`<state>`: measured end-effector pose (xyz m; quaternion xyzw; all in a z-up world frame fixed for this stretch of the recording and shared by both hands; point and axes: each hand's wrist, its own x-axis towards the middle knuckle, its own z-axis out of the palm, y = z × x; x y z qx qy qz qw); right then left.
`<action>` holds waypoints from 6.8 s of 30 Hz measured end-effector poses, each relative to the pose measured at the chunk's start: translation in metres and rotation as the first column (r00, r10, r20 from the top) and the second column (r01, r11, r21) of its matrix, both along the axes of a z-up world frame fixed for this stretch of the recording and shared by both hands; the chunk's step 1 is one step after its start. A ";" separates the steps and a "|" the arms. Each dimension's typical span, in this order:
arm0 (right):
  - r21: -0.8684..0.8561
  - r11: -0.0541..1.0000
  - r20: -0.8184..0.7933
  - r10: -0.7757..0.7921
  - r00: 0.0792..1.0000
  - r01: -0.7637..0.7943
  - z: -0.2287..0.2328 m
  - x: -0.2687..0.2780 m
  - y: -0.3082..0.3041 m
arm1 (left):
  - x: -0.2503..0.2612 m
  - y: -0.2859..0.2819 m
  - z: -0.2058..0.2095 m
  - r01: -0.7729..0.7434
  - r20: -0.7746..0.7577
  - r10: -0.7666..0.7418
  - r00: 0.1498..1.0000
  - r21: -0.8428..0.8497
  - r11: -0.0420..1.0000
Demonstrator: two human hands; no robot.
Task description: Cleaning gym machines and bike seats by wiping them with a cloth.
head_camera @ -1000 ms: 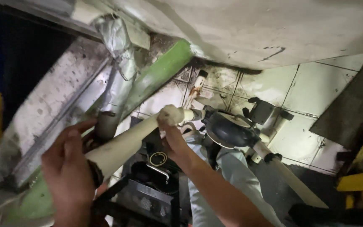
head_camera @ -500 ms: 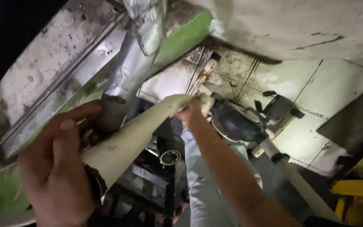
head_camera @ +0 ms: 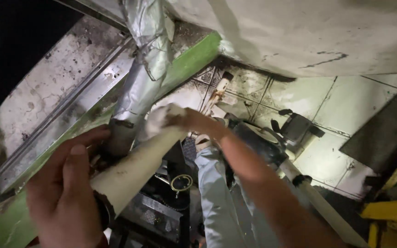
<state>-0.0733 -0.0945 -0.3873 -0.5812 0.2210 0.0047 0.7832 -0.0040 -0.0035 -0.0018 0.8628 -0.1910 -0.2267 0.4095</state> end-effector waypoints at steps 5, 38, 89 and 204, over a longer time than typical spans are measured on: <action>0.271 0.963 -0.095 0.042 0.995 -0.015 -0.162 -0.021 -0.009 | 0.006 0.003 0.002 0.014 0.031 -0.016 0.999 0.085 0.996; 0.559 0.719 -0.022 -0.484 0.875 0.412 0.209 -0.115 0.056 | 0.023 0.012 -0.029 0.214 0.316 -0.209 0.925 0.020 0.977; -0.020 0.949 -0.146 -0.315 0.938 0.316 0.215 -0.222 0.202 | -0.188 0.544 -0.034 -0.446 0.299 0.367 0.881 0.265 0.855; -0.990 0.128 -0.060 -0.055 0.997 -0.053 0.248 -0.240 0.554 | -0.335 0.639 -0.108 -0.319 0.481 0.076 0.873 0.448 0.835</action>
